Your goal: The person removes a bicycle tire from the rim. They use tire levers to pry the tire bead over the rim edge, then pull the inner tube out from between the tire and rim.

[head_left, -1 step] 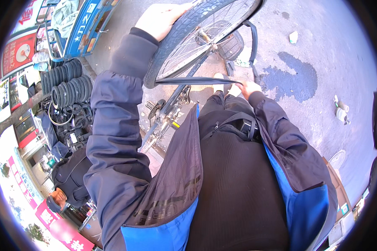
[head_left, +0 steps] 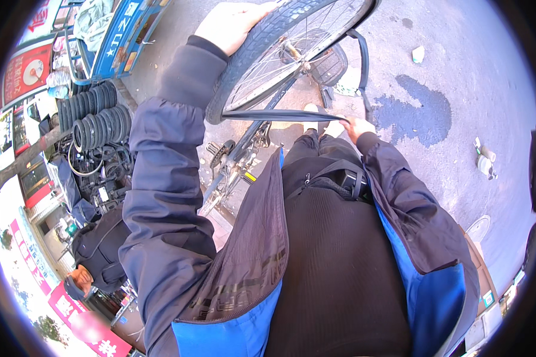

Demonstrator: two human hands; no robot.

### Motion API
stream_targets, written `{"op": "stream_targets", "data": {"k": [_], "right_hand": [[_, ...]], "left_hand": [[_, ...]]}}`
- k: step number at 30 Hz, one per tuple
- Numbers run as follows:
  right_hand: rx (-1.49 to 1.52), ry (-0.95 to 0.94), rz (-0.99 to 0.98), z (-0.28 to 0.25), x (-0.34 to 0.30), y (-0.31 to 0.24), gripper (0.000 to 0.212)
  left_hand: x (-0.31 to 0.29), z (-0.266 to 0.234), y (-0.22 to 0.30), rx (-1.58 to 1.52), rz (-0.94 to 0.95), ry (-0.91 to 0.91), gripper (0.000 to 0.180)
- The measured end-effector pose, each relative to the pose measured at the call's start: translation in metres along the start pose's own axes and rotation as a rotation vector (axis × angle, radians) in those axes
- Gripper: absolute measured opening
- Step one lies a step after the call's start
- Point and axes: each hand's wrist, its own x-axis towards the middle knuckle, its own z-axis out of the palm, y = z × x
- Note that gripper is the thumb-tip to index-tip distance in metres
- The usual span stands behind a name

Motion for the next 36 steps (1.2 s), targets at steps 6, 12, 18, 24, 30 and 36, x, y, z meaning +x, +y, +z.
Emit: {"op": "stream_targets", "data": {"k": [6,12,18,24,30,36], "right_hand": [[-0.035,-0.17,0.186,-0.007,-0.002,0.017,0.054],[0.251,-0.236,-0.036,-0.064,-0.021,0.004,0.048],[0.663,-0.537,0.116,-0.1,-0.041,-0.032,0.028],[0.484,-0.567,-0.124,-0.098,0.004,-0.115,0.082],[0.415,-0.458,-0.265,-0.092,0.029,-0.248,0.068],[0.614,0.044,-0.269,-0.198,0.026,-0.255,0.032]], "left_hand": [[-0.007,-0.007,-0.006,0.066,-0.055,0.073,0.039],[-0.092,-0.011,-0.015,-0.441,-0.433,0.233,0.051],[-0.21,0.055,-0.081,-0.821,-0.719,0.505,0.056],[-0.207,0.08,-0.102,-0.681,-0.675,0.659,0.053],[-0.143,0.039,-0.016,-0.286,-0.336,0.434,0.047],[-0.103,0.019,0.013,-0.445,0.033,0.339,0.048]]}}
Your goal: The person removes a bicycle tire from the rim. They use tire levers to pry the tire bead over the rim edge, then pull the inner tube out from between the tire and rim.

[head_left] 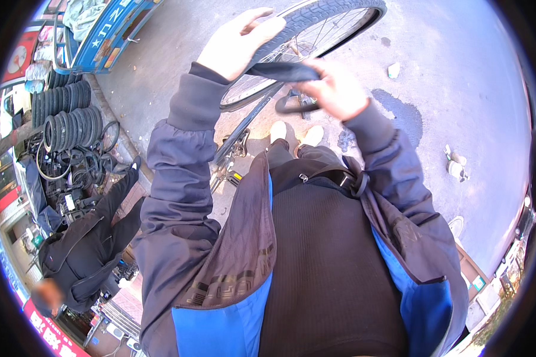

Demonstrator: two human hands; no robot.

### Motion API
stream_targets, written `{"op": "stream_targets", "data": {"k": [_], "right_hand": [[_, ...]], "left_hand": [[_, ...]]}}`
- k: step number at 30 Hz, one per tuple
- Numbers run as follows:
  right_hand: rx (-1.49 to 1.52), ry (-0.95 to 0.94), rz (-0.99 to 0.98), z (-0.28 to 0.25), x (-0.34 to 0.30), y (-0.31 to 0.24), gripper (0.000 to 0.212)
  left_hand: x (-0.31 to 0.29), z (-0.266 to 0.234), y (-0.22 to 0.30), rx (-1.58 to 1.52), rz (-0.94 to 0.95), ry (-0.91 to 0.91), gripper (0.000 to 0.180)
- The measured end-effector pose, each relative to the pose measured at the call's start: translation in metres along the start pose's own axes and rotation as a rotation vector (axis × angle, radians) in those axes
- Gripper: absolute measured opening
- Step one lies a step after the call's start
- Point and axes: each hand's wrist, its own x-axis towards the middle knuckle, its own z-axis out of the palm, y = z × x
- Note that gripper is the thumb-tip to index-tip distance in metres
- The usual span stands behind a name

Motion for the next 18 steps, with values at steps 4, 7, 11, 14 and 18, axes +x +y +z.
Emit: {"op": "stream_targets", "data": {"k": [4,7,11,14,18], "right_hand": [[-0.236,0.124,0.039,-0.042,-0.003,-0.014,0.017],[-0.192,0.171,0.058,-0.052,-0.004,-0.003,0.018],[-0.277,0.153,0.163,-0.04,-0.01,0.046,0.019],[-0.381,0.232,0.233,-0.018,-0.009,0.103,0.021],[-0.743,0.133,0.247,0.018,-0.035,0.18,0.023]], "left_hand": [[-0.018,-0.027,-0.027,0.01,-0.135,-0.002,0.044],[-0.045,-0.036,-0.052,-0.291,-0.5,-0.006,0.045],[-0.054,-0.035,-0.066,-0.447,-0.56,0.018,0.044],[-0.052,-0.026,-0.065,-0.35,-0.515,0.12,0.042],[-0.05,-0.021,-0.06,-0.189,-0.484,0.177,0.04]]}}
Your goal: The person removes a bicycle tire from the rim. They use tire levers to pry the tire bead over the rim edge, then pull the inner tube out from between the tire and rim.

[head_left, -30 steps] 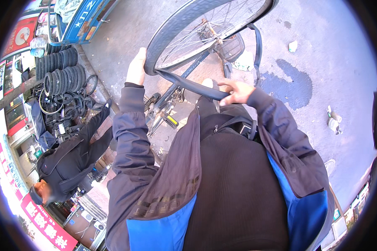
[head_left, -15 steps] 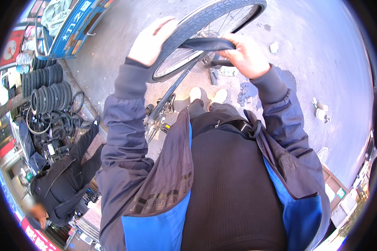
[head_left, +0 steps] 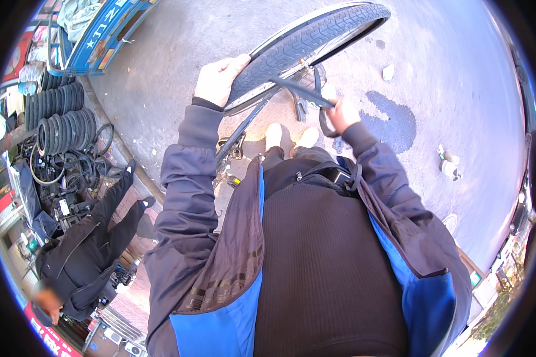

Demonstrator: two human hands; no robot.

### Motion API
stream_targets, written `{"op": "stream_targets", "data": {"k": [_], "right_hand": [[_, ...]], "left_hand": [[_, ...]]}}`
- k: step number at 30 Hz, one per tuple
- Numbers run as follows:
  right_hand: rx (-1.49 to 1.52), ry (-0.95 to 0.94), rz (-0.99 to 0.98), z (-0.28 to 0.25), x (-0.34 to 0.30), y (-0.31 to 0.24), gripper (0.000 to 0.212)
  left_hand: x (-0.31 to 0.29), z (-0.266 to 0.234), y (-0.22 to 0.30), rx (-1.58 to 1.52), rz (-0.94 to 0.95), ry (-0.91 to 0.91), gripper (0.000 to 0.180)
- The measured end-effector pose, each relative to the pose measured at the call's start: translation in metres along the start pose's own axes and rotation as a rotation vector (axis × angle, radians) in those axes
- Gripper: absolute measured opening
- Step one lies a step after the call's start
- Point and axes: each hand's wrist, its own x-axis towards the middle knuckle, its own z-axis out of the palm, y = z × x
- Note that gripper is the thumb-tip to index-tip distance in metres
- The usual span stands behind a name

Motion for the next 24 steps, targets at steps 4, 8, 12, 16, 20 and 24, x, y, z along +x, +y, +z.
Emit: {"op": "stream_targets", "data": {"k": [4,8,12,16,20,24], "right_hand": [[-0.008,-0.213,0.27,0.044,-0.037,0.046,0.027],[-0.007,-0.061,0.567,0.021,-0.056,0.097,0.032],[-0.075,0.081,0.723,-0.01,-0.056,0.124,0.042],[-0.105,0.272,0.773,-0.047,-0.052,0.145,0.044],[-0.156,0.611,0.698,-0.131,-0.051,0.155,0.043],[-0.003,0.898,0.391,-0.224,-0.041,0.122,0.034]], "left_hand": [[-0.003,0.001,-0.002,0.016,0.034,0.043,0.039],[-0.004,0.002,-0.002,-0.016,0.032,0.009,0.039],[-0.007,0.003,-0.004,0.031,0.05,0.033,0.04],[-0.001,-0.004,-0.012,0.065,0.082,0.032,0.039],[0.004,-0.006,-0.021,-0.008,0.073,0.036,0.039],[0.007,0.002,-0.008,-0.011,0.064,0.064,0.04]]}}
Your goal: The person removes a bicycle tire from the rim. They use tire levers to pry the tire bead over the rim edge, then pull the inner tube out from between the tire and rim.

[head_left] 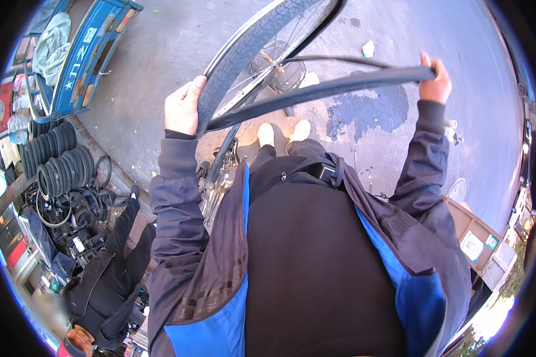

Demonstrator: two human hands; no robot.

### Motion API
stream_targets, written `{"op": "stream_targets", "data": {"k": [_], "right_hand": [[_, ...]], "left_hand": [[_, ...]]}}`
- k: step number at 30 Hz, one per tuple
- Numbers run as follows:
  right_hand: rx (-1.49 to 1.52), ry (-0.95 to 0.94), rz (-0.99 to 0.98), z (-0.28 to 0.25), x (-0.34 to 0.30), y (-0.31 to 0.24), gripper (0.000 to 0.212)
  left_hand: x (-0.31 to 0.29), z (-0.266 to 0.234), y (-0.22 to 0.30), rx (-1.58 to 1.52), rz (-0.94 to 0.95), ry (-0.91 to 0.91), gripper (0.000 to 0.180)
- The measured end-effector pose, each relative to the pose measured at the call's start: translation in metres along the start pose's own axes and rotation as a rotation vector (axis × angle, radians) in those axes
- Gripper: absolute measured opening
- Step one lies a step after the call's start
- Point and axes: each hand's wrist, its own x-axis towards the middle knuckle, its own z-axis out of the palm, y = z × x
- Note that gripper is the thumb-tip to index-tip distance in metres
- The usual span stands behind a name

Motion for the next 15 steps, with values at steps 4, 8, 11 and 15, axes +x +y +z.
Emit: {"op": "stream_targets", "data": {"k": [4,8,11,15], "right_hand": [[0.262,-0.029,-0.28,-0.001,0.031,-0.056,0.033],[0.567,-0.189,-0.031,0.024,0.043,-0.087,0.039],[0.795,-0.273,0.1,0.027,0.046,-0.091,0.044],[0.541,-0.361,0.115,0.015,0.031,-0.085,0.057]], "left_hand": [[0.014,0.007,0.034,0.211,0.014,-0.107,0.047],[0.013,0.013,0.052,0.289,0.046,-0.131,0.049],[0.004,0.018,0.044,0.287,0.081,-0.056,0.048],[-0.007,0.009,0.018,0.234,0.065,0.043,0.042]]}}
